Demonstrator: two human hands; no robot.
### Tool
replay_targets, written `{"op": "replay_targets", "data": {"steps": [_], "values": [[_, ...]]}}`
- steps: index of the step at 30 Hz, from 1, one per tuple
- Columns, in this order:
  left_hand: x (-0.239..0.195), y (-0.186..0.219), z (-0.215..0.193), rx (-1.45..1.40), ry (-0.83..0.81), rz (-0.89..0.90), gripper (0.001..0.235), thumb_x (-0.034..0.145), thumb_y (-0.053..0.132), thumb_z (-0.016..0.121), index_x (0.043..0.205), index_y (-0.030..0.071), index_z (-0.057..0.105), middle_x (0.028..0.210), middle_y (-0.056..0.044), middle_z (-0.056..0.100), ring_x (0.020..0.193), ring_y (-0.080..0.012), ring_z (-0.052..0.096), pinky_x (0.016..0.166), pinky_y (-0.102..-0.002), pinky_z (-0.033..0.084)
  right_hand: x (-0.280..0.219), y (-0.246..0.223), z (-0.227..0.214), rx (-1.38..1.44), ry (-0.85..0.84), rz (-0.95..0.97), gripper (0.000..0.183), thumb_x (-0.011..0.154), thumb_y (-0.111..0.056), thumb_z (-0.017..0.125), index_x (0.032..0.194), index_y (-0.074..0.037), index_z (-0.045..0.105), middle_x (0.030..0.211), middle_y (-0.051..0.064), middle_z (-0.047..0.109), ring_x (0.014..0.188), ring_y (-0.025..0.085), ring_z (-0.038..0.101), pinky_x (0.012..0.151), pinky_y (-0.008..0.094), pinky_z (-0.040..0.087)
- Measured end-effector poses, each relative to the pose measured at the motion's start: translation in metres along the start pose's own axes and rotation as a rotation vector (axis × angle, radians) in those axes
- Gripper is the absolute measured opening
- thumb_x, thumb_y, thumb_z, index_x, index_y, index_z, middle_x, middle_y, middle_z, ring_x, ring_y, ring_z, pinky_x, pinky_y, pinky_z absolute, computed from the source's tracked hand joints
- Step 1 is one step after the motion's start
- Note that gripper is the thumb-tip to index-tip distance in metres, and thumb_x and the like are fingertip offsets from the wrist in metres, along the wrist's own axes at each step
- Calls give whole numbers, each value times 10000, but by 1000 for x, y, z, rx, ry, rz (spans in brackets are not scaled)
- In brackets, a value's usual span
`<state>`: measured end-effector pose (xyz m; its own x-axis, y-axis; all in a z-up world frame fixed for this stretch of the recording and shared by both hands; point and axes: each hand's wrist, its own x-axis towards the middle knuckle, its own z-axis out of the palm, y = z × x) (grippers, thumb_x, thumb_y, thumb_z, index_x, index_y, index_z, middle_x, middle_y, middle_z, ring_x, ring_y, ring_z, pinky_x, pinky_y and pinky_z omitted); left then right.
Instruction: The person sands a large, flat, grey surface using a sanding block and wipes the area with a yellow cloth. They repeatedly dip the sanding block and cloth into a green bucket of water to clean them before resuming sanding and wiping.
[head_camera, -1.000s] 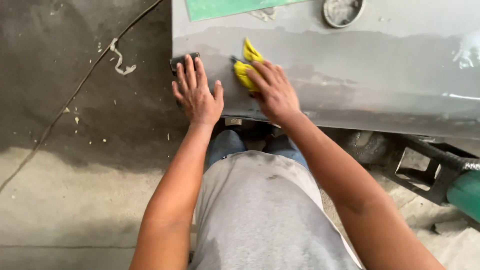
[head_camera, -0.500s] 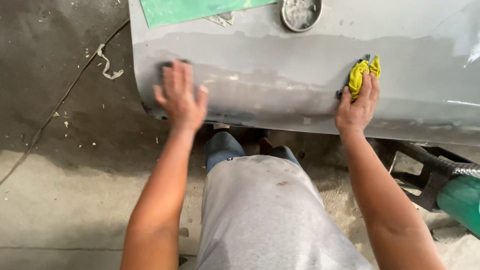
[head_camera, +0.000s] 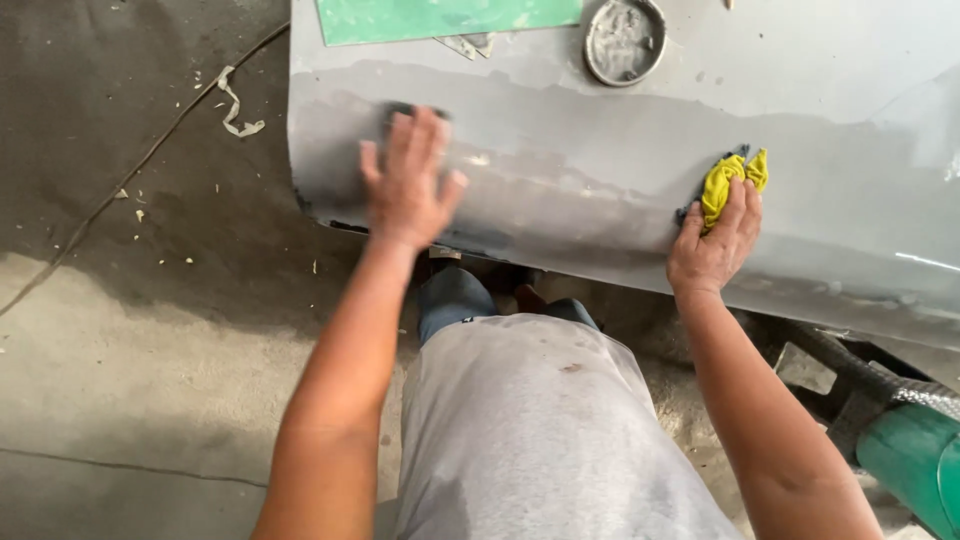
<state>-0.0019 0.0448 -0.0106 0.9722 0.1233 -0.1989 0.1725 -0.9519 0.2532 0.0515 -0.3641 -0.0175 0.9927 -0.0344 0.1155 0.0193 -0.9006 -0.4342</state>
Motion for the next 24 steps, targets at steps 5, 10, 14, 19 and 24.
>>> {"op": "replay_targets", "data": {"steps": [5,10,14,19,24], "values": [[21,30,22,-143,209,-226,782,1031,587,494,1658,198,236,1747,-39,132,1618,-266,119,1263,-671,86,3,-7,9,-40,12,23,605,1059,-139,692,1601,-113,425,1622,203,396,1499,431,370,1238,529,300],[-13,95,29,-229,-96,360,816,1005,627,465,1627,163,213,1731,-60,126,1601,-285,115,1248,-659,78,12,-53,13,-39,-117,-8,631,1037,-127,659,1614,-97,406,1620,226,370,1477,447,352,1212,540,283],[-3,-7,8,-156,-16,122,756,1045,590,482,1664,223,250,1747,-14,134,1613,-233,133,1261,-654,60,14,-78,28,12,-117,-103,616,1021,-121,686,1583,-106,435,1631,191,397,1497,444,357,1241,539,274],[12,-24,6,-55,144,-292,770,1061,595,512,1664,191,254,1746,-53,123,1614,-281,122,1259,-661,65,14,-87,34,-1,-77,-153,618,1014,-108,684,1583,-105,441,1627,185,408,1493,437,369,1257,540,270],[-8,75,44,-244,152,147,850,972,594,563,1638,171,247,1738,-65,119,1623,-303,107,1271,-657,130,14,-87,30,1,-104,-157,609,1022,-115,674,1582,-104,438,1627,191,411,1504,436,367,1252,537,274]]}}
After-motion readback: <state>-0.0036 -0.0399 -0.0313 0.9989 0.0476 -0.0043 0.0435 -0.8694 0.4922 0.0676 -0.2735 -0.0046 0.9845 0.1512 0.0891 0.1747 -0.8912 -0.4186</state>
